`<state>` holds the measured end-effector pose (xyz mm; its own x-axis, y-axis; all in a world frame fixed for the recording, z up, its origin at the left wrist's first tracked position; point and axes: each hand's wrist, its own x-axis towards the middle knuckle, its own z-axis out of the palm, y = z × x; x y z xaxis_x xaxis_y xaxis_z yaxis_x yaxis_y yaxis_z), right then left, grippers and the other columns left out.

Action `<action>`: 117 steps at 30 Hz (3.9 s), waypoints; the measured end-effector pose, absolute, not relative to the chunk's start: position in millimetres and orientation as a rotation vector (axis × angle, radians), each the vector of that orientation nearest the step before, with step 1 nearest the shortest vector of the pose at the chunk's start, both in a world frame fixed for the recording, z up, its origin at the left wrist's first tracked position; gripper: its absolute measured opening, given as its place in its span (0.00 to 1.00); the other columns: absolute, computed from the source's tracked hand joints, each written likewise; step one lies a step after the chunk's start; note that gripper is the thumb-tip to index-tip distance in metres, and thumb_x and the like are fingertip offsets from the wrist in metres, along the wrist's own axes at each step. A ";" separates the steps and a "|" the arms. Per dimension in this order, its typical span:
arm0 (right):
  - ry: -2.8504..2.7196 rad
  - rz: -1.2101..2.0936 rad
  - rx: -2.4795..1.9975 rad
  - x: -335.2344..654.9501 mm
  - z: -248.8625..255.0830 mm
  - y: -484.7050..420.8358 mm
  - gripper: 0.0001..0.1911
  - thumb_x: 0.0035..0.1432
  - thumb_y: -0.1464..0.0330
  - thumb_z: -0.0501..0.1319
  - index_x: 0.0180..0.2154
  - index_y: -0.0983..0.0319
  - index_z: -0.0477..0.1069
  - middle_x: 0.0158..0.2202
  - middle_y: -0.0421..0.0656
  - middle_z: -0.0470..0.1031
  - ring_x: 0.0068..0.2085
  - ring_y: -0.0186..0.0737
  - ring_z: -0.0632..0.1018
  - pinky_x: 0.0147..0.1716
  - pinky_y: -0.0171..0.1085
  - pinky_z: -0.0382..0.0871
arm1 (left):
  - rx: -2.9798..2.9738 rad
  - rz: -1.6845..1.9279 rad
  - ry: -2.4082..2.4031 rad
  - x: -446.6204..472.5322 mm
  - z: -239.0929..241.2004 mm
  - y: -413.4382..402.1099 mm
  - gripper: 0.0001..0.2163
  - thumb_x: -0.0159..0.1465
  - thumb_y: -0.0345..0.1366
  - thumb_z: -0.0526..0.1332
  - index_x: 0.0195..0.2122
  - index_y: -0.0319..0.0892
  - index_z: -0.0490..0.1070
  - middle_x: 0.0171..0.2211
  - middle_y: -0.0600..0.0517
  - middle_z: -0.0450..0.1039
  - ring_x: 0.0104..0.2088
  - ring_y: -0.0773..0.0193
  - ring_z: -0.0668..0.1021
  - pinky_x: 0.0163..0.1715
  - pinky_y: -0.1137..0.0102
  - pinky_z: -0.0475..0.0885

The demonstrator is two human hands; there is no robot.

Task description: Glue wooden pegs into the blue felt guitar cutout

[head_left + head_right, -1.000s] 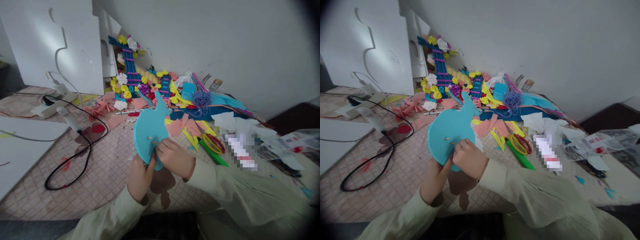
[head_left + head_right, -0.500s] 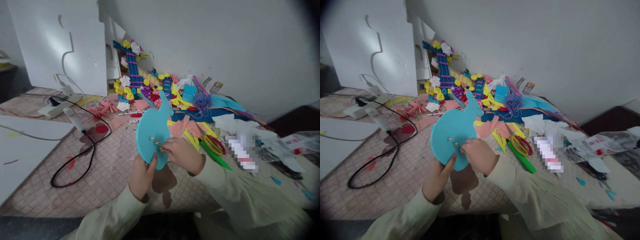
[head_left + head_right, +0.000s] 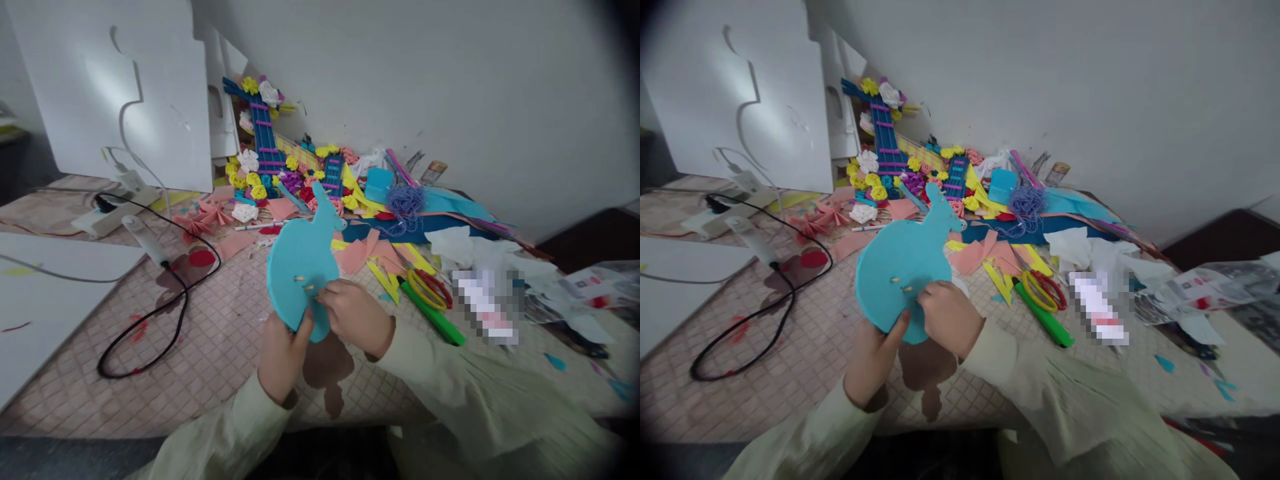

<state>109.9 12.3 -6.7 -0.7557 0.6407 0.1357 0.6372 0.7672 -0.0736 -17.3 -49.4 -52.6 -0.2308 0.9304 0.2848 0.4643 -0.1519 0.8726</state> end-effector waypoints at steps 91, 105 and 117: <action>-1.908 0.671 -1.046 158.6 -45.5 12.3 0.09 0.56 0.64 0.56 0.31 0.61 0.71 0.32 0.44 0.74 0.36 0.38 0.74 0.38 0.38 0.69 | 0.781 0.941 1.041 -10.1 -36.0 -55.6 0.11 0.54 0.35 0.62 0.39 0.41 0.68 0.35 0.46 0.76 0.36 0.62 0.77 0.34 0.72 0.69; -1.916 0.967 -1.142 161.7 -50.7 5.9 0.13 0.59 0.61 0.52 0.34 0.61 0.69 0.35 0.43 0.75 0.38 0.37 0.75 0.38 0.36 0.69 | 0.100 1.337 0.981 8.1 -54.8 -62.2 0.03 0.55 0.32 0.59 0.31 0.46 0.69 0.36 0.50 0.75 0.43 0.61 0.75 0.48 0.61 0.69; -1.973 0.844 -0.945 147.6 -40.2 5.3 0.08 0.58 0.67 0.55 0.36 0.61 0.71 0.34 0.43 0.73 0.36 0.35 0.73 0.35 0.35 0.67 | 0.055 1.605 0.958 3.4 -50.0 -44.2 0.15 0.53 0.31 0.61 0.43 0.47 0.67 0.46 0.53 0.72 0.42 0.62 0.75 0.38 0.66 0.74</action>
